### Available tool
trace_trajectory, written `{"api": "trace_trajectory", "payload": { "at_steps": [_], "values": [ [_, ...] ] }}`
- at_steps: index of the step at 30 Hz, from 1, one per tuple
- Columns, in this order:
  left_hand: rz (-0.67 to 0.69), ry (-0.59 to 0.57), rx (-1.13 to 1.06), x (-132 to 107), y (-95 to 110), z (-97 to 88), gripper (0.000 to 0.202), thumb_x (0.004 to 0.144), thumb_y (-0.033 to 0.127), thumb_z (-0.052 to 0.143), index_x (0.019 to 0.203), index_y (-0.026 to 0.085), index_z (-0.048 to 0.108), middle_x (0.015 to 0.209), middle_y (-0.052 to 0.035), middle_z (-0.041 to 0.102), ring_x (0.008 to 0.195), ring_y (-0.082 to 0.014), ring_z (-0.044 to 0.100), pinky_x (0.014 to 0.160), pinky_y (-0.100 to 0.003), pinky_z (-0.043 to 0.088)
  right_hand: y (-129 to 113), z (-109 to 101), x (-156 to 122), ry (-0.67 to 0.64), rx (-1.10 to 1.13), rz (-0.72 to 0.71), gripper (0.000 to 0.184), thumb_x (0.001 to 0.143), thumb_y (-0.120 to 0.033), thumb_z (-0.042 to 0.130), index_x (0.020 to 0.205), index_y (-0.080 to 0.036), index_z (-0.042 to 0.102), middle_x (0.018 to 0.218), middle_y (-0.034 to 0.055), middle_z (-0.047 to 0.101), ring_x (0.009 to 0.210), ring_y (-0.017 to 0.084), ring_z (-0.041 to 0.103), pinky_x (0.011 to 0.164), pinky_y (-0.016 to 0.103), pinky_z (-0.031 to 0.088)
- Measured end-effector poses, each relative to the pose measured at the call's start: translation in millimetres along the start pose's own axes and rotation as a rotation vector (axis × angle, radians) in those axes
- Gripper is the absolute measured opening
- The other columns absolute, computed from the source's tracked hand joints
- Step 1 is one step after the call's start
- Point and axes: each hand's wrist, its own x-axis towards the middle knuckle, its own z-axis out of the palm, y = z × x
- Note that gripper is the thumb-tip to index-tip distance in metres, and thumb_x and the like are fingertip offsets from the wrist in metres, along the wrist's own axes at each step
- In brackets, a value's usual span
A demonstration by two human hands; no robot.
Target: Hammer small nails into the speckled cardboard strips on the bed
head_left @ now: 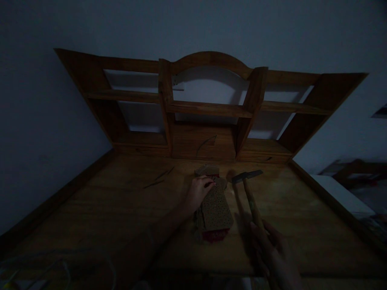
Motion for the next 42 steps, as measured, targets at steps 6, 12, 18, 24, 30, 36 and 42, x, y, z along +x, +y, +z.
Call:
{"api": "trace_trajectory", "payload": {
  "at_steps": [6,12,18,24,30,36,42],
  "values": [
    [0.027,-0.028,-0.003,-0.3,-0.4,0.3,0.015,0.083,0.024,0.058,0.083,0.021,0.073,0.084,-0.0042,0.069,0.076,-0.0169,0.063,0.071,-0.027,0.048,-9.8,5.2,-27.3,0.11,-0.109,-0.071,0.051,0.064,-0.056,0.07,0.104,-0.024,0.063,0.078,0.0065,0.069,0.069,0.024,0.065,0.048,0.025,0.05],
    [0.04,-0.024,0.012,-0.6,-0.7,2.8,0.015,0.082,0.02,0.059,0.083,0.019,0.073,0.083,-0.0053,0.069,0.075,-0.0173,0.063,0.07,-0.026,0.048,-18.4,11.7,-29.3,-0.107,-0.337,-0.179,0.046,0.075,-0.056,0.059,0.107,-0.024,0.062,0.097,0.0078,0.07,0.088,0.026,0.064,0.069,0.027,0.053],
    [0.028,-0.02,0.003,-1.0,-0.5,1.9,0.015,0.08,0.012,0.059,0.084,0.017,0.072,0.083,-0.0042,0.068,0.075,-0.0143,0.062,0.069,-0.023,0.046,-32.9,21.1,-39.2,-0.204,-0.366,-0.23,0.049,0.081,-0.055,0.05,0.111,-0.019,0.061,0.098,0.0095,0.071,0.09,0.027,0.065,0.071,0.028,0.052],
    [0.011,-0.031,0.001,-0.3,3.7,-1.5,0.014,0.08,0.011,0.059,0.082,0.015,0.072,0.082,-0.004,0.067,0.075,-0.0132,0.06,0.069,-0.022,0.045,-33.9,21.5,-41.0,-0.221,-0.421,-0.239,0.053,0.083,-0.055,0.047,0.12,-0.018,0.055,0.103,0.0098,0.07,0.092,0.026,0.065,0.073,0.027,0.051],
    [0.013,-0.054,0.017,-1.2,4.0,-2.7,0.014,0.08,0.011,0.059,0.081,0.015,0.072,0.08,-0.0043,0.067,0.074,-0.0139,0.06,0.067,-0.021,0.044,-29.5,23.0,-37.4,-0.237,-0.389,-0.265,0.057,0.082,-0.057,0.046,0.121,-0.016,0.055,0.1,0.01,0.07,0.089,0.026,0.065,0.069,0.026,0.051],
    [0.003,-0.057,-0.007,-1.2,5.8,-4.2,0.017,0.079,0.009,0.058,0.084,0.016,0.072,0.082,-0.0044,0.067,0.074,-0.0139,0.06,0.067,-0.022,0.044,-29.2,19.8,-37.2,-0.205,-0.458,-0.257,0.061,0.08,-0.061,0.047,0.12,-0.016,0.055,0.098,0.0106,0.071,0.086,0.026,0.066,0.069,0.026,0.05],
    [0.015,-0.071,-0.005,-1.2,6.0,-5.7,0.018,0.078,0.005,0.058,0.081,0.015,0.072,0.081,-0.0047,0.067,0.075,-0.0141,0.06,0.068,-0.022,0.044,-32.5,22.6,-44.1,-0.228,-0.466,-0.244,0.055,0.081,-0.06,0.046,0.114,-0.018,0.059,0.097,0.0102,0.071,0.084,0.025,0.066,0.068,0.025,0.05]
  ]
}}
